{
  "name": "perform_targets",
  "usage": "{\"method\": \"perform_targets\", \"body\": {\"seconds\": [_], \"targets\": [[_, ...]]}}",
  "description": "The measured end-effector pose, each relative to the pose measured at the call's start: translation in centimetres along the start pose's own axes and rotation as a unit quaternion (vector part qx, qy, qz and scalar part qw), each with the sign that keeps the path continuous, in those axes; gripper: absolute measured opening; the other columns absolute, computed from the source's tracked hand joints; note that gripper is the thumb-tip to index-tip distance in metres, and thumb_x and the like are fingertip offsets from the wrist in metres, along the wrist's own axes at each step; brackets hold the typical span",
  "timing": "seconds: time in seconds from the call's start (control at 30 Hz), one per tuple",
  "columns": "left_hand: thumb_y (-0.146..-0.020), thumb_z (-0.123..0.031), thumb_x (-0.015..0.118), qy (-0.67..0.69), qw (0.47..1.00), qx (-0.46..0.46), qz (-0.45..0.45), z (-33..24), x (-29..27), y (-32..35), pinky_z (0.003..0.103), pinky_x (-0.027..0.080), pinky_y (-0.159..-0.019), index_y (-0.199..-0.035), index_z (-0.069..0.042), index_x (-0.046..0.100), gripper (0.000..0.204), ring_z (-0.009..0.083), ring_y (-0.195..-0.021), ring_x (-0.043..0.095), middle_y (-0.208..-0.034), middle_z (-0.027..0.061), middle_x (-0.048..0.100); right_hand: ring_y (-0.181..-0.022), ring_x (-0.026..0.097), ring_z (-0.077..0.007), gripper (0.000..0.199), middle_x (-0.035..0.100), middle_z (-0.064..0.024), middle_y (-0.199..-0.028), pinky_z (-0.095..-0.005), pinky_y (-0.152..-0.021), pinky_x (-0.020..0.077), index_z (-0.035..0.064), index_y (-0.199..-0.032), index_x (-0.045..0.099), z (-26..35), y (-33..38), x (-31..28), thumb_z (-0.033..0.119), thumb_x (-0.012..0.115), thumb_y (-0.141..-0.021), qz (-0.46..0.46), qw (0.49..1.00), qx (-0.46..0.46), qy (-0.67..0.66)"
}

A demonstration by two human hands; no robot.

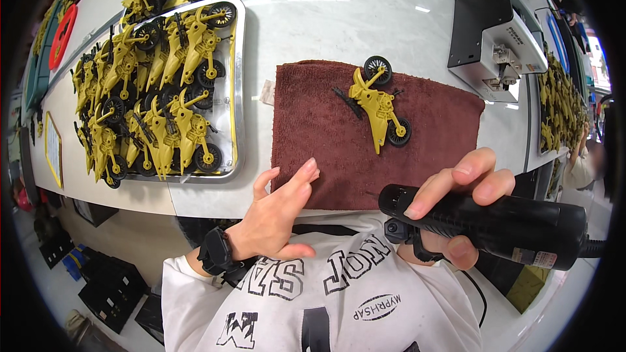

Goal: Using an electric screwdriver to assemble small yellow and black toy motorcycle models on a workbench.

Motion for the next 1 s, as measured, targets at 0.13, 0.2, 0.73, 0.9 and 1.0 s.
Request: {"method": "perform_targets", "body": {"seconds": [0.13, 0.2, 0.73, 0.9, 1.0], "targets": [[-0.084, -0.063, 0.044, 0.064, 0.996, -0.005, -0.060, 0.0, -1.4, -0.5, 0.053, 0.018, -0.102, -0.143, -0.002, 0.010, 0.092, 0.0343, -0.125, 0.043, -0.140, 0.0305, 0.028, -0.075, 0.067, -0.0293, 0.043, 0.041, -0.0222, -0.112, -0.0235, -0.065, 0.0504, 0.0015, -0.111, 0.040, 0.1, -0.2, 0.0, 0.008, 0.066, -0.078, 0.009, 1.000, -0.005, -0.021], [-0.085, -0.062, 0.043, 0.246, 0.952, 0.011, -0.181, 0.1, -1.8, -0.7, 0.058, 0.033, -0.094, -0.143, 0.000, 0.007, 0.092, 0.0384, -0.122, 0.044, -0.139, 0.0296, 0.028, -0.075, 0.067, -0.0301, 0.043, 0.041, -0.0226, -0.113, -0.0243, -0.063, 0.0520, 0.0007, -0.111, 0.040, 0.0, -0.3, -0.1, 0.008, 0.067, -0.078, 0.013, 0.999, -0.006, -0.032], [-0.084, 0.005, 0.041, 0.266, 0.560, -0.676, -0.399, 5.1, 12.9, 39.8, 0.031, 0.050, -0.052, -0.104, 0.000, 0.051, 0.022, 0.0196, -0.058, 0.061, -0.082, 0.0130, 0.062, -0.061, 0.054, -0.0233, 0.056, 0.042, -0.0167, -0.117, -0.0239, -0.047, 0.0445, 0.0000, -0.116, 0.048, 1.2, -0.9, -5.3, 0.022, 0.071, -0.070, -0.110, 0.985, -0.079, 0.110], [-0.077, 0.005, 0.047, 0.167, 0.474, -0.800, -0.328, 1.2, 26.5, 48.0, 0.032, 0.049, -0.051, -0.095, -0.004, 0.052, 0.020, 0.0219, -0.055, 0.058, -0.074, 0.0066, 0.056, -0.071, 0.048, -0.0206, 0.058, 0.047, -0.0183, -0.122, -0.0273, -0.061, 0.0395, 0.0015, -0.117, 0.052, 2.3, -0.5, -6.0, 0.025, 0.067, -0.067, -0.044, 0.995, -0.054, 0.076], [-0.078, 0.003, 0.048, 0.185, 0.450, -0.777, -0.400, -2.2, 29.8, 49.6, 0.033, 0.049, -0.051, -0.095, -0.004, 0.052, 0.020, 0.0218, -0.055, 0.058, -0.074, 0.0064, 0.056, -0.070, 0.048, -0.0217, 0.062, 0.039, -0.0162, -0.119, -0.0284, -0.058, 0.0399, -0.0009, -0.121, 0.048, 1.8, -1.0, -6.1, 0.020, 0.069, -0.067, -0.072, 0.992, -0.045, 0.098]]}}
Point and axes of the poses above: each hand's wrist, its own y-axis away from the middle knuckle, its own x-axis out of the palm, z = x × y, the point moved 3 cm from there along -y, towards the middle knuckle
